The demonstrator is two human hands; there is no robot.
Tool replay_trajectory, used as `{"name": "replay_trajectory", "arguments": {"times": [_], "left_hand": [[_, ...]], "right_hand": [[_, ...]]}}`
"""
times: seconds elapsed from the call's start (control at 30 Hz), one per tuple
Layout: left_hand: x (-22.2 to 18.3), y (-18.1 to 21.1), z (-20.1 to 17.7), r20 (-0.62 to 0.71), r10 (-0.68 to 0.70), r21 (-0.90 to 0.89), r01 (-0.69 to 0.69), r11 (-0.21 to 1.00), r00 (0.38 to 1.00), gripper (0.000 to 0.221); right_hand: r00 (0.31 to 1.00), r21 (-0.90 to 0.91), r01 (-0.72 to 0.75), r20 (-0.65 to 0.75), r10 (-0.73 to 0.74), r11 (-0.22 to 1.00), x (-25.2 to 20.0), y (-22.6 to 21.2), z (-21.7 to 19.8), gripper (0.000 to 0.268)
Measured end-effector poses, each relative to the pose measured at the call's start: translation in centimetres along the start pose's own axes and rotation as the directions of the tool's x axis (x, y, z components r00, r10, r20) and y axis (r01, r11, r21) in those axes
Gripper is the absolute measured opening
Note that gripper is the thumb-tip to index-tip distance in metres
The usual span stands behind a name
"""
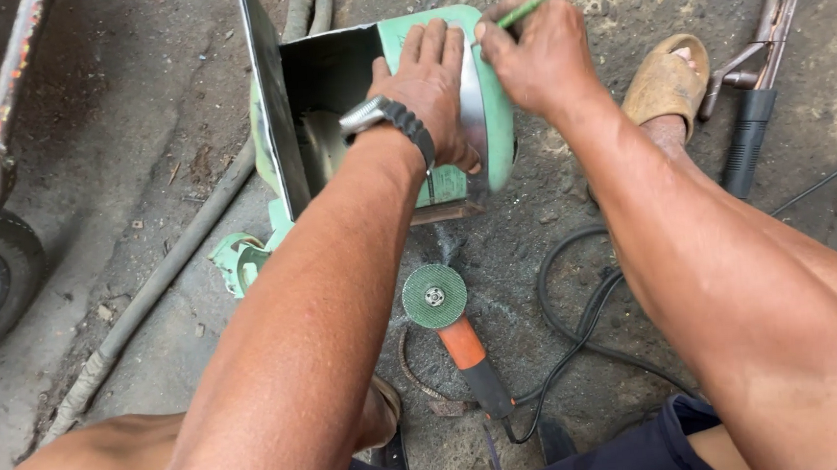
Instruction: The person marks a green metal tank with a pencil using a metal strip as a guide and uses an angle grinder to cut the tank while sitting on the floor.
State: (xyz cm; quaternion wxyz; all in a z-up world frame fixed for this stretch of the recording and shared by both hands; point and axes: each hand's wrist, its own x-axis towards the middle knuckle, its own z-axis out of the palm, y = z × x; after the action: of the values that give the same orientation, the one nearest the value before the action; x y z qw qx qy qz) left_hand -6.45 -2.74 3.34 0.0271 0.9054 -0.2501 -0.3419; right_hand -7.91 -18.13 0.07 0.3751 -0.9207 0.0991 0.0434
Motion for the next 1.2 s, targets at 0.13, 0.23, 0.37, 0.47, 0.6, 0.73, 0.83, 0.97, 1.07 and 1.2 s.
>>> {"name": "replay_trajectory", "arguments": {"times": [0.13, 0.23, 0.37, 0.47, 0.6, 0.73, 0.83, 0.97, 1.07, 1.2], "left_hand": [[0.0, -0.1, 2.6, -0.04, 0.016, 0.015, -0.016, 1.0, 0.999, 0.156], [-0.1, -0.1, 3.4, -0.104, 0.05, 0.001, -0.05, 0.999, 0.993, 0.157], [0.4, -0.1, 3.2, -0.076, 0.055, -0.031, -0.057, 0.998, 0.996, 0.155], [0.3, -0.3, 3.6, -0.097, 0.058, 0.005, -0.057, 0.998, 0.994, 0.155], [0.2, -0.3, 3.6, -0.103, 0.061, 0.011, -0.061, 0.998, 0.993, 0.155], [0.5, -0.6, 1.9, -0.068, 0.043, -0.026, -0.044, 0.999, 0.997, 0.156], [0.8, -0.6, 0.8, -0.038, 0.022, -0.01, -0.023, 1.0, 0.999, 0.151], [3.8, -1.8, 0.8, -0.045, 0.01, -0.048, -0.012, 0.999, 0.999, 0.162], [3.1, -2.5, -0.8, -0.046, -0.001, -0.083, -0.003, 0.997, 0.999, 0.16], [2.9, -2.2, -1.7, 0.0, -0.068, -0.29, 0.065, 0.955, 0.998, 0.142]], "right_hand": [[0.97, -0.102, 0.195, -0.129, -0.207, 0.976, 3.3, 2.1, 1.4, 0.016], [0.995, -0.008, -0.078, 0.056, 0.079, 0.997, 0.3, -0.8, -0.1, 0.022], [0.999, -0.029, 0.029, 0.045, -0.027, 0.999, -4.5, 0.4, -1.0, 0.017], [0.999, -0.041, 0.033, 0.03, -0.031, 0.999, -3.8, -0.2, -0.7, 0.022], [0.998, -0.023, 0.063, -0.023, -0.063, 0.998, 0.4, 0.4, 0.5, 0.018], [0.987, -0.166, 0.156, 0.004, -0.158, 0.974, -5.2, 1.7, 0.8, 0.024], [0.995, 0.073, 0.088, -0.044, -0.085, 0.993, -11.6, 5.1, 4.0, 0.028], [0.968, 0.139, 0.149, -0.224, -0.115, 0.979, -17.5, 9.9, 8.7, 0.029], [0.958, 0.321, 0.023, -0.278, 0.071, 0.947, -18.3, 10.2, 10.8, 0.028], [0.775, 0.768, -0.447, 0.077, 0.628, 0.459, -16.2, 6.5, 12.1, 0.027]]}}
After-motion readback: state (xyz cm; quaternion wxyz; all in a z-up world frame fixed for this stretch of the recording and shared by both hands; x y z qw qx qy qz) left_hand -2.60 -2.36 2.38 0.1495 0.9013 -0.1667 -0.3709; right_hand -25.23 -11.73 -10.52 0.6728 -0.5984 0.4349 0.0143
